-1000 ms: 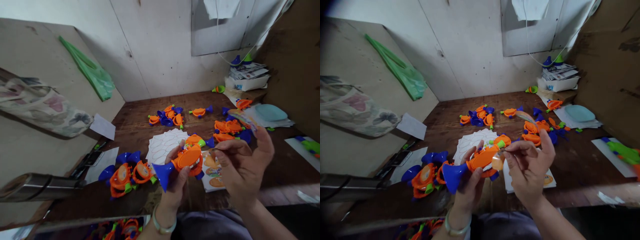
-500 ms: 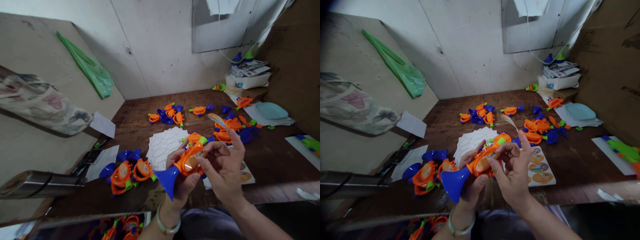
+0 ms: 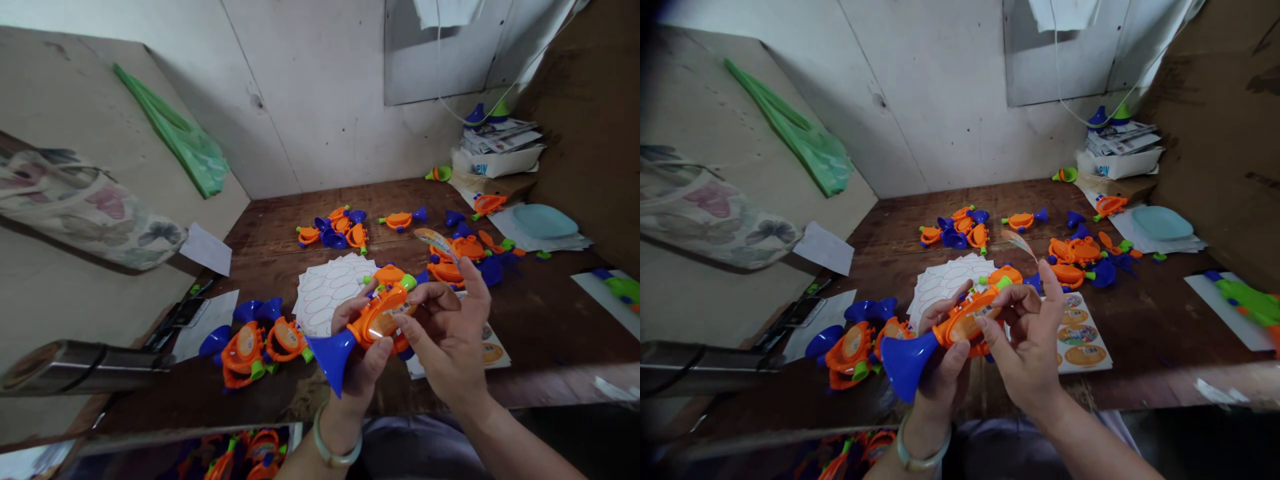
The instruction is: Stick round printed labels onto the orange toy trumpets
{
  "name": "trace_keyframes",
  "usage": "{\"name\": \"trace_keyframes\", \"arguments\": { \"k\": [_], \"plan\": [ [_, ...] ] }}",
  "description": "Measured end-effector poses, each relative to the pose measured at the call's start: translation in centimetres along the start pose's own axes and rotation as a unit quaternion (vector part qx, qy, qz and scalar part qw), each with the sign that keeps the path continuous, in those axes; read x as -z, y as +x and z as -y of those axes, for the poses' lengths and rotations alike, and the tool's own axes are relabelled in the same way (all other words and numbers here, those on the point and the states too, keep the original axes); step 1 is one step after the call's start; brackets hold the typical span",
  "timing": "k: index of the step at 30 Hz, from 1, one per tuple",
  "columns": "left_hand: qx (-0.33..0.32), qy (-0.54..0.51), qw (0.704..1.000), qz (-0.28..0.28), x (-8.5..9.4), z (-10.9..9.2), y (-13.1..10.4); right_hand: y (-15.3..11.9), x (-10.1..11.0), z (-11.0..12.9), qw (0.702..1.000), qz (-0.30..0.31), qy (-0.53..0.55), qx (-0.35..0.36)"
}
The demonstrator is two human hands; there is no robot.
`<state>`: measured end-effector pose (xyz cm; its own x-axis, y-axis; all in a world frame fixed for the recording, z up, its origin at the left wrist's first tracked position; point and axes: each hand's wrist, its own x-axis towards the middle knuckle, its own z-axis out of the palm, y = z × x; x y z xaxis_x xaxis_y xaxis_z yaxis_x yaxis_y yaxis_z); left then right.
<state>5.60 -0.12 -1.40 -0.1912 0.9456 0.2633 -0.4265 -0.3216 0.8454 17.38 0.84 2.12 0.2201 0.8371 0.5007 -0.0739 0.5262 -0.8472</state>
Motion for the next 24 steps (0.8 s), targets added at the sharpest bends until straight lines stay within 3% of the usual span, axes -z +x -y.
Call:
{"name": "trace_keyframes", "arguments": {
  "k": [14, 20, 24],
  "plan": [
    [0.006, -0.001, 1.000, -0.030, -0.3, -0.1, 0.0, -0.1, -0.3, -0.1, 1.000, 0.005, -0.006, 0.018],
    [-0.028, -0.004, 0.999, -0.027, -0.9, -0.4, 0.0, 0.6, 0.0, -0.2, 0.977, -0.009, -0.138, 0.160],
    [-0.069, 0.015, 0.997, -0.025, -0.9, -0.6, -0.3, 0.9, 0.3, -0.2, 0.971, 0.006, -0.181, 0.158]
  ]
}}
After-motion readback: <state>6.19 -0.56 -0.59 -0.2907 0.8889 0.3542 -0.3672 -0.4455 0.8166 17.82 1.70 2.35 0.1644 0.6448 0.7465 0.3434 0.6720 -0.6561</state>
